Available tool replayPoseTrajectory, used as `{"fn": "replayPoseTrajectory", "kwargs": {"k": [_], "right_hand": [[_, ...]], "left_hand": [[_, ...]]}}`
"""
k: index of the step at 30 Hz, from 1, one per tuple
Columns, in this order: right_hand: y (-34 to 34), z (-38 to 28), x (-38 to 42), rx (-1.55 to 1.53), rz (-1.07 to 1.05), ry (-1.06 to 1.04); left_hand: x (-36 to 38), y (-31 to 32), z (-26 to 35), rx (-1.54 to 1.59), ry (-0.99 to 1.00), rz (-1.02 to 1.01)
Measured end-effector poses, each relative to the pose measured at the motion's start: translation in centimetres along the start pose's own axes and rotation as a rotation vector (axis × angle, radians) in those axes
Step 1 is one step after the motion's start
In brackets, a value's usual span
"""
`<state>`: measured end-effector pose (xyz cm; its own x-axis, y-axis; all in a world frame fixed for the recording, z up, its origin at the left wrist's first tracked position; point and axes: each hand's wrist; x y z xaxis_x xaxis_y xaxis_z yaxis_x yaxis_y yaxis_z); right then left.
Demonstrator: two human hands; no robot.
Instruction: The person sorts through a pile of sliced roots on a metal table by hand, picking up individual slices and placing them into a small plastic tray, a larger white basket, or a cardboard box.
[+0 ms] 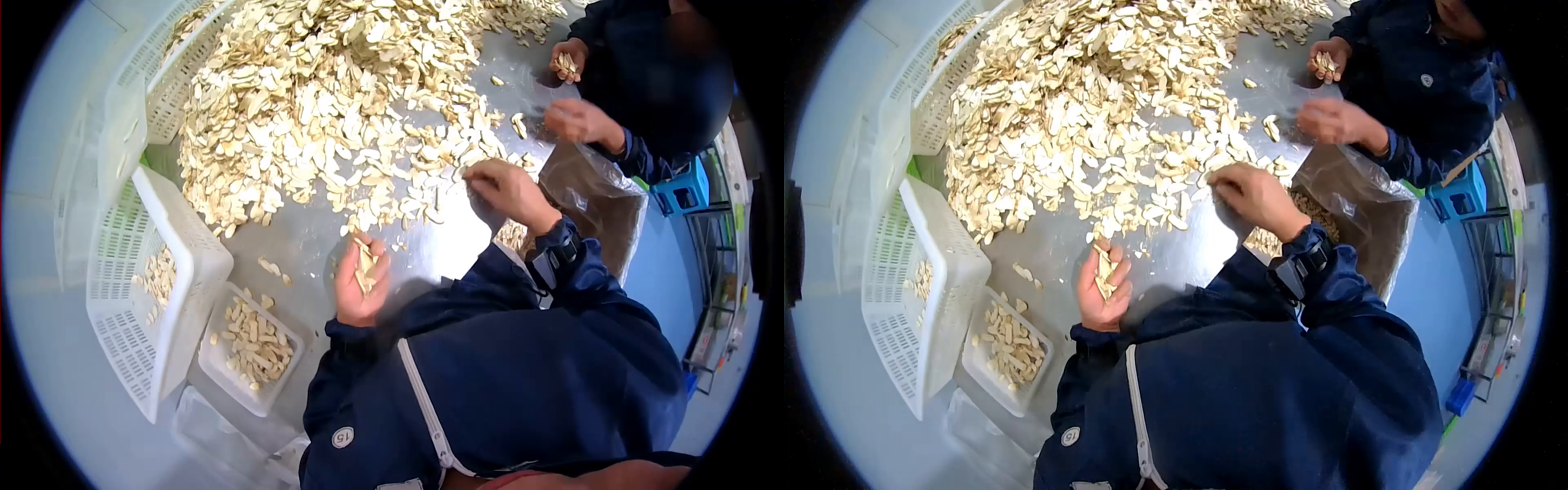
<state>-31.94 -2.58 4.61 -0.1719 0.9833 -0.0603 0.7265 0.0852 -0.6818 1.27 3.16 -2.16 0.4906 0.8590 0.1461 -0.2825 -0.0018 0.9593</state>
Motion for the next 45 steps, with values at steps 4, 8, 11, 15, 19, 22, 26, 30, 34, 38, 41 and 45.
{"fn": "replayPoseTrajectory", "kwargs": {"k": [4, 8, 11, 15, 19, 22, 26, 30, 34, 38, 41, 45], "right_hand": [[-2.1, 1.0, -1.4, 0.080, 0.187, 0.095], [-0.9, 1.9, -4.0, 0.217, 0.295, -0.175], [1.5, 0.6, -5.1, 0.326, 0.287, -0.275], [1.8, 1.1, -5.2, 0.188, 0.119, -0.240], [0.0, 0.8, -4.5, 0.234, 0.175, -0.100], [0.7, -0.4, -4.4, 0.271, 0.268, -0.229], [4.6, -2.8, -4.7, 0.189, 0.156, -0.328], [5.6, -2.7, -4.5, 0.128, -0.020, -0.372], [3.4, -1.5, -3.5, 0.174, 0.081, -0.286], [0.1, 0.5, -3.9, 0.369, 0.197, -0.273], [0.5, -1.6, -6.0, 0.142, 0.156, -0.245], [4.1, -4.9, -10.8, 0.056, -0.143, -0.429]], "left_hand": [[-0.5, 0.2, -0.4, -0.024, 0.030, -0.002], [-1.3, 0.4, -1.0, 0.006, -0.011, 0.003], [-1.2, 0.1, -0.8, 0.007, -0.015, -0.007], [-1.0, -0.2, -0.7, -0.005, -0.015, -0.017], [-1.3, 0.1, -0.7, -0.022, -0.024, -0.009], [-1.4, 0.2, -0.9, -0.006, -0.032, 0.001], [-1.3, 0.3, -0.9, -0.002, -0.030, 0.008], [-1.1, 0.3, -0.6, -0.005, -0.021, 0.007], [-1.1, -0.1, -0.7, -0.025, -0.012, -0.008], [-1.3, 0.6, -0.7, -0.035, -0.035, 0.050], [-1.3, 0.8, -0.6, -0.053, -0.043, 0.059], [-1.3, 0.3, -0.6, -0.030, -0.038, 0.038]]}}
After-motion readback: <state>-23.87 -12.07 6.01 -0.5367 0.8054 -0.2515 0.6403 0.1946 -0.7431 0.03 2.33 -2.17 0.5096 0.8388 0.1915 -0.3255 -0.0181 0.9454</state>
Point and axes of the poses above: each hand's wrist, its own x-axis away from the middle knuckle, its own y-axis out of the palm, z = x × y, and after that the axes turned 8 degrees about -x, right-handed
